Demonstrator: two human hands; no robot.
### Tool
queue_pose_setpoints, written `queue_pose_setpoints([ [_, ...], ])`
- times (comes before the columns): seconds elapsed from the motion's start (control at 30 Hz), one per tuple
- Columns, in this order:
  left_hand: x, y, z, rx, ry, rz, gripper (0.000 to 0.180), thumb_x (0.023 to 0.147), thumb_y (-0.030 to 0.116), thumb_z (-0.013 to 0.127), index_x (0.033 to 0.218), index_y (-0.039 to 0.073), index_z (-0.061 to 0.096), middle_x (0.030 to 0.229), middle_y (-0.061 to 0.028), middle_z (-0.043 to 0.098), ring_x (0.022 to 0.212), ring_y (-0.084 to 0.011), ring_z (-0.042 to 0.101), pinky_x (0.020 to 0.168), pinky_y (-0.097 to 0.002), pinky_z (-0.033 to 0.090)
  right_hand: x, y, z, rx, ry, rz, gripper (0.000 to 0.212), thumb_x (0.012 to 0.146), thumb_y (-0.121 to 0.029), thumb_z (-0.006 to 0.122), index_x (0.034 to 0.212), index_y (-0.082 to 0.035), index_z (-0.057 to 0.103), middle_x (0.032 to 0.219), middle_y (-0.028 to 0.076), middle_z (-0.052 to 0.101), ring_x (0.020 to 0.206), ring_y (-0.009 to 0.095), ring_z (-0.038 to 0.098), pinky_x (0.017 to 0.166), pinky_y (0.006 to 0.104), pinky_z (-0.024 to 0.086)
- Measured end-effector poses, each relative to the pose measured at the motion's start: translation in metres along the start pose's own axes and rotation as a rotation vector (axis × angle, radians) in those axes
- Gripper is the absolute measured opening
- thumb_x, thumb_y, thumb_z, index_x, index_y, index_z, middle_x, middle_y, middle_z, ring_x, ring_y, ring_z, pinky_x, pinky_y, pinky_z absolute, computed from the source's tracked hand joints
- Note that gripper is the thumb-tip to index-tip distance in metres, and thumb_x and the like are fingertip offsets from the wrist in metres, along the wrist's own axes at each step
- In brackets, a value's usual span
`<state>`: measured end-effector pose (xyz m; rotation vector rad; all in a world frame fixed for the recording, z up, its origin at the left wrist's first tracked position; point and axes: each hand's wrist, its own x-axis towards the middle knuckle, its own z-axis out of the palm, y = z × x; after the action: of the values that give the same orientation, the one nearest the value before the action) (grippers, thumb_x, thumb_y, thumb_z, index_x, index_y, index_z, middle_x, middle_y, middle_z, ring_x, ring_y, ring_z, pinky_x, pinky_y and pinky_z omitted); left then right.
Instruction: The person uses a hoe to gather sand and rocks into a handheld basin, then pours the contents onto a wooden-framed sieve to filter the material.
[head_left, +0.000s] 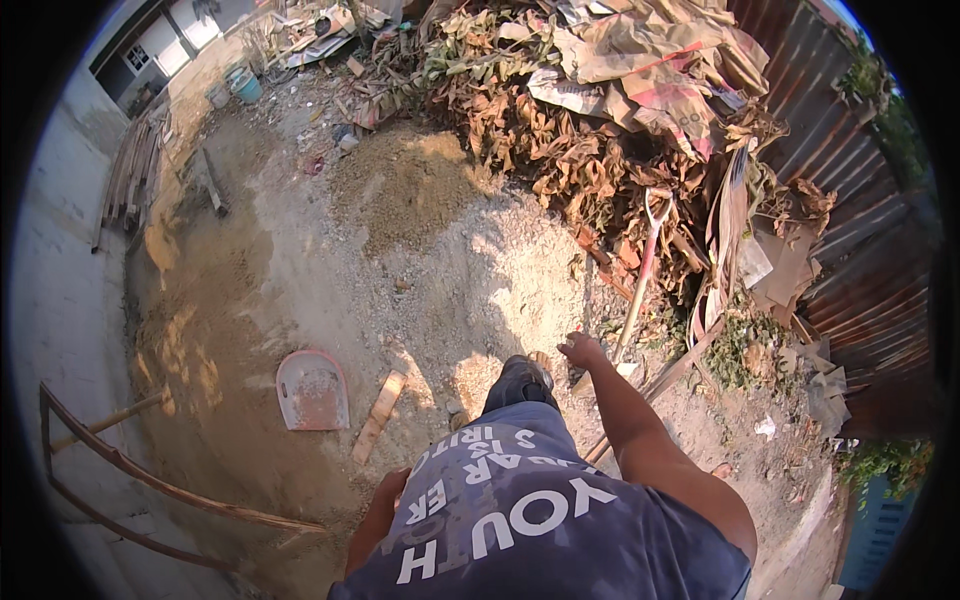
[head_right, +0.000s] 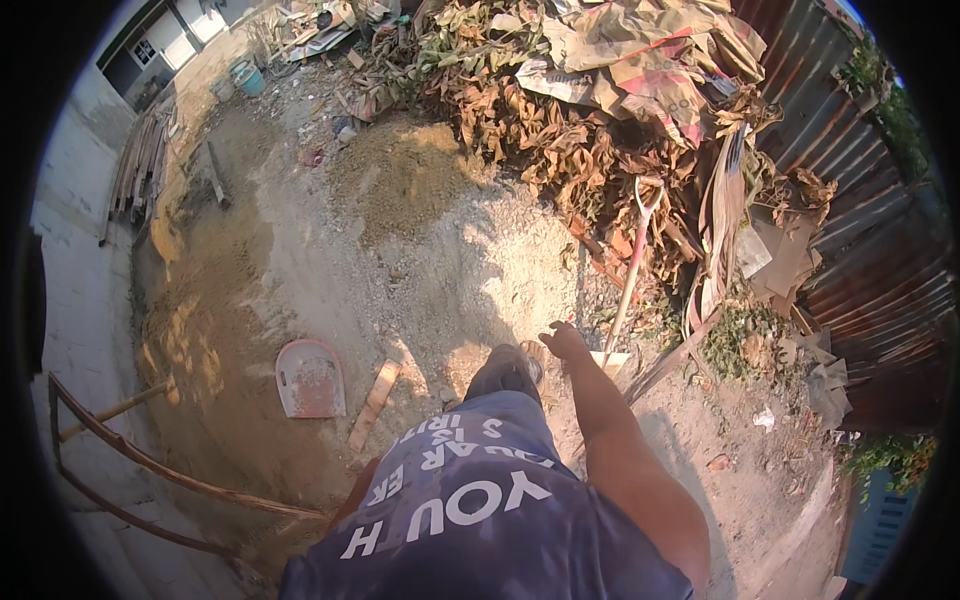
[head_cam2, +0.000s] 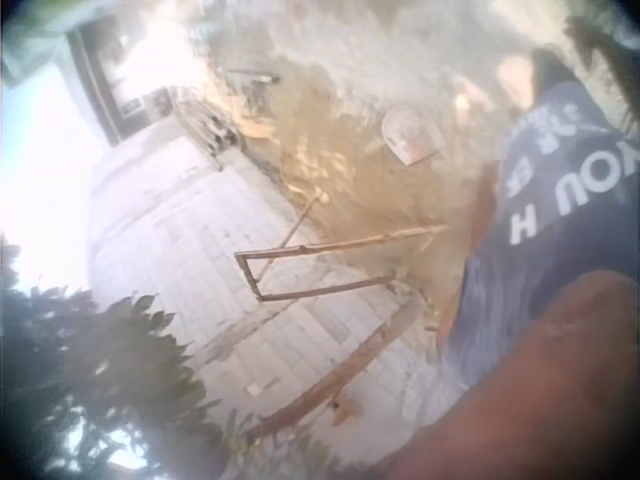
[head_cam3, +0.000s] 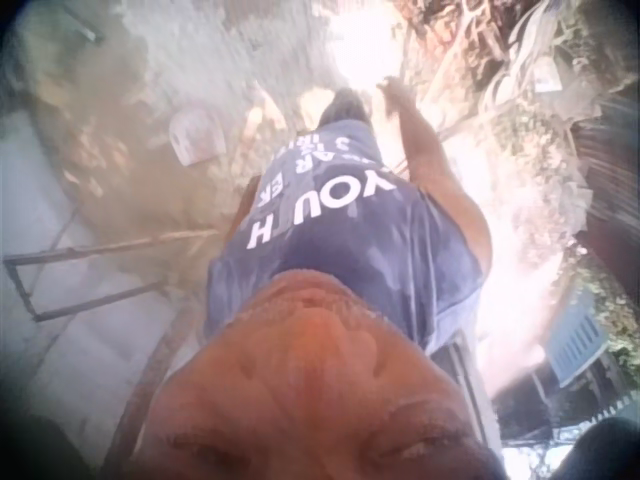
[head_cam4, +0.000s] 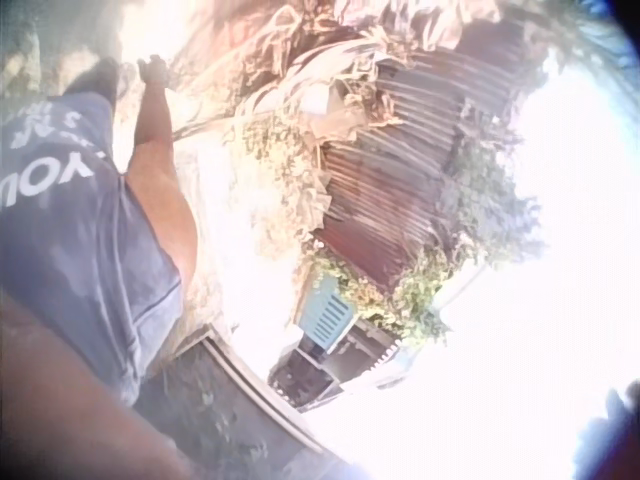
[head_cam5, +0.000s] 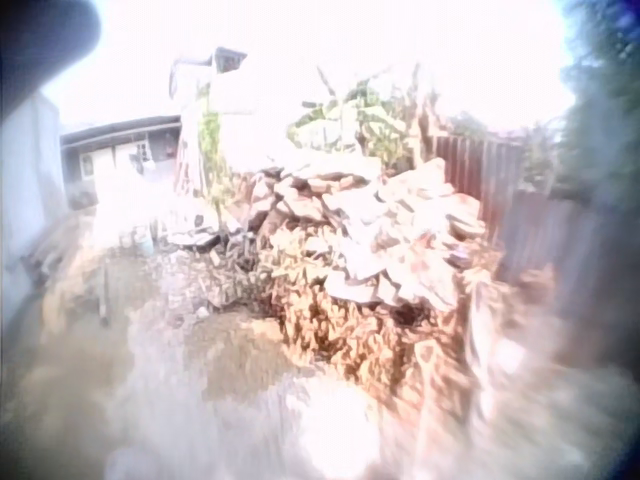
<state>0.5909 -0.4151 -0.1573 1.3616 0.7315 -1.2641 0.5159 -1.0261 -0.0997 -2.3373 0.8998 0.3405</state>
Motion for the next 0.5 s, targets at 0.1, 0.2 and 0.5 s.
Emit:
queue_pose_setpoints([
  [0.1,-0.013,0.022,0.050,0.137,-0.011,-0.059,0.030,0.088,0.031,0.056,0.103,0.006,0.057,0.093,-0.0070,0.060,0.076,-0.0202,0.056,0.066,-0.0347,0.044,0.077,0.014,-0.058,-0.012,0.108,0.103,0.063,0.082,-0.046,0.062,0.128,-0.003,0.054,0.124,0.025,0.058,0.115,0.038,0.056,0.099,0.0427,0.044],
  [0.2,-0.017,0.047,0.121,0.226,-0.019,-0.124,0.040,0.089,0.037,0.058,0.112,0.004,0.059,0.102,-0.0087,0.063,0.084,-0.0220,0.060,0.073,-0.0364,0.047,0.139,0.084,-0.121,-0.061,0.210,0.120,0.065,0.081,-0.041,0.063,0.131,-0.001,0.050,0.126,0.030,0.053,0.117,0.041,0.053,0.098,0.0450,0.044],
  [0.5,-0.055,0.120,0.270,0.932,0.116,0.008,0.064,0.086,0.059,0.055,0.123,0.007,0.061,0.115,-0.0187,0.065,0.104,-0.0308,0.063,0.092,-0.0390,0.046,0.331,0.214,-0.214,0.027,0.438,0.174,0.054,0.084,-0.038,0.059,0.115,0.005,0.052,0.103,0.032,0.062,0.096,0.046,0.061,0.082,0.0527,0.048],
])
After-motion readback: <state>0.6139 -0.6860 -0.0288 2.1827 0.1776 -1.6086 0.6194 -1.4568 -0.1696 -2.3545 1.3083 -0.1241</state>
